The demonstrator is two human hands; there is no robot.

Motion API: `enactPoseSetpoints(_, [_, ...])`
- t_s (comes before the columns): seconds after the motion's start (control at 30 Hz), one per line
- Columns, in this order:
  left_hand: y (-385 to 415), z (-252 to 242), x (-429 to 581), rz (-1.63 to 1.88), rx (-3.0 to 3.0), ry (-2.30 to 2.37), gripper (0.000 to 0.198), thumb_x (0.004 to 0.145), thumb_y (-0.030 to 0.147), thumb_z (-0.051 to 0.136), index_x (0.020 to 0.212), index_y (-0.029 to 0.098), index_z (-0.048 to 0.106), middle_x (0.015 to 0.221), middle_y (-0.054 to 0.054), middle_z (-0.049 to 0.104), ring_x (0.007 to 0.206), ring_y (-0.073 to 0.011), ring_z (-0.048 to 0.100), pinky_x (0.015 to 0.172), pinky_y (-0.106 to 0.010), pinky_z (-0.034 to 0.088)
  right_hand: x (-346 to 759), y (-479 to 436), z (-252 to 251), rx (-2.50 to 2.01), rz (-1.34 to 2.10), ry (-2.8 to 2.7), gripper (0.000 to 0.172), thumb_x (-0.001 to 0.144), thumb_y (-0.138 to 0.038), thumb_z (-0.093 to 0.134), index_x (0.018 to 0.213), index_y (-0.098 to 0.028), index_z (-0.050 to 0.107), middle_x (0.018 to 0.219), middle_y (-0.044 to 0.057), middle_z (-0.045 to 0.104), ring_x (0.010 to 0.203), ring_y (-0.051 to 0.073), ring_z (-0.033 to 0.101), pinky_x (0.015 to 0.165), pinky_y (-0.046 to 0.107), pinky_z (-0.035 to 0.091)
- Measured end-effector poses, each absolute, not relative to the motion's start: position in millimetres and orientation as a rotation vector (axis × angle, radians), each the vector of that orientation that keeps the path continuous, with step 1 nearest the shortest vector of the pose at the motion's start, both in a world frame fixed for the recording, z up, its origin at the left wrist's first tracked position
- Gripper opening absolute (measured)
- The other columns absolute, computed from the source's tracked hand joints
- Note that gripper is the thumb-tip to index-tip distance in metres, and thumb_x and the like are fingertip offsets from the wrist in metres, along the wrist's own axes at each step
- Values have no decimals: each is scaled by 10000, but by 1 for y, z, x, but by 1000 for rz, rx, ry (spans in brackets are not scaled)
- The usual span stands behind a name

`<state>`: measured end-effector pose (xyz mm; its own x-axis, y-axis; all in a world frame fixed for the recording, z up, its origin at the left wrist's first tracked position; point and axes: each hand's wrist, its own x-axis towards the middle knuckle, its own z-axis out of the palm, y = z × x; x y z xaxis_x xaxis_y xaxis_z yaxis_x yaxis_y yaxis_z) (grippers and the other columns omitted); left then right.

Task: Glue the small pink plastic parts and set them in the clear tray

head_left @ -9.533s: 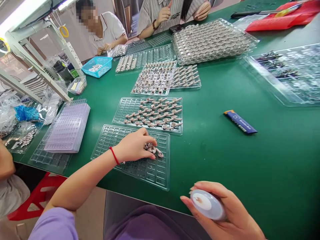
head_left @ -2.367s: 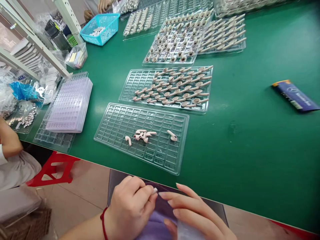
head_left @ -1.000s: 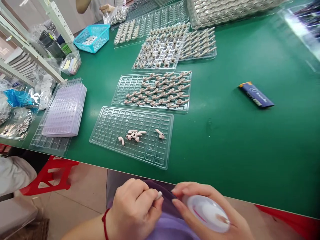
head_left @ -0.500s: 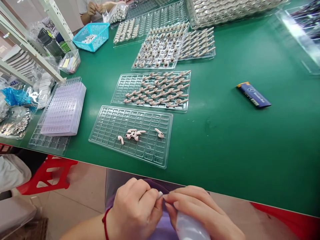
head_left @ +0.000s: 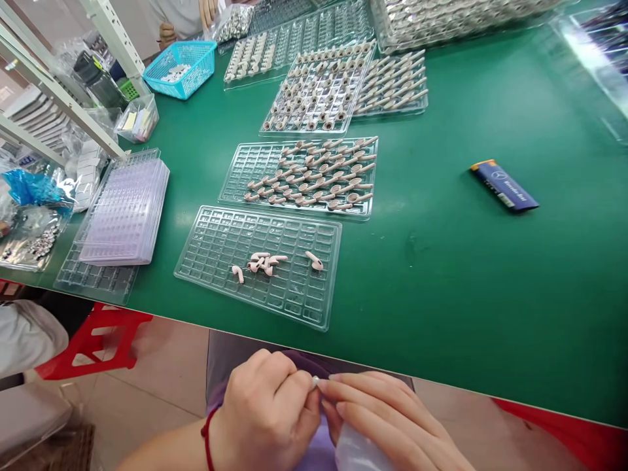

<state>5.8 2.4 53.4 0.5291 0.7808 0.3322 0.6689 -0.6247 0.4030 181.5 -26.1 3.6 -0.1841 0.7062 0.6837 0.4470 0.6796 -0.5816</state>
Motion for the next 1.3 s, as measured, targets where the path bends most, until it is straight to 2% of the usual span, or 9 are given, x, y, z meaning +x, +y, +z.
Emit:
enactPoseSetpoints(0.33, [-1,50,2,715,2540,1235,125,895,112,549,802,163,614,679,-23,574,583,-150,483,541,-276,385,180,-31,0,-998,280,-1709,288,770,-8,675,1005,-173,662,933,72,781,859,218,749,716,339,630])
enactPoseSetpoints(0.5, [-1,50,2,723,2529,1244,133,876,98,557,774,162,615,662,-22,572,574,-151,477,530,-279,385,183,-26,5,-909,318,-1855,208,849,-24,584,1017,-128,649,958,128,775,947,220,736,813,341,609])
enactPoseSetpoints(0.63, [0,50,3,754,2493,1223,142,887,107,545,786,167,624,666,-20,588,570,-143,503,525,-265,415,183,-24,5,-916,359,-1920,228,867,-54,542,1066,-116,635,1027,154,760,1006,240,720,850,366,601])
enactPoseSetpoints(0.73, [0,52,4,804,2442,1232,127,879,109,560,792,175,623,660,-13,593,566,-131,517,527,-242,432,182,-25,3,-1006,364,-1792,256,840,-62,593,1076,-157,622,1022,130,763,960,233,731,788,350,618])
enactPoseSetpoints(0.87, [1,54,5,826,2422,1230,101,855,102,597,786,173,614,654,-11,596,560,-126,528,528,-232,441,184,-27,2,-1100,277,-1675,270,783,-38,666,997,-197,618,974,84,757,865,204,736,723,328,620])
enactPoseSetpoints(1.13, [3,54,5,850,2409,1219,95,827,80,615,804,172,608,661,-9,591,572,-127,527,538,-233,440,187,-26,0,-1096,256,-1665,249,748,7,678,941,-137,614,948,71,666,853,179,681,749,331,591])
enactPoseSetpoints(1.3, [4,56,5,850,2399,1213,95,823,77,609,803,170,607,658,-10,584,575,-125,523,542,-231,437,188,-24,2,-1096,256,-1668,236,758,6,668,928,-148,613,921,58,654,825,171,664,717,326,581])
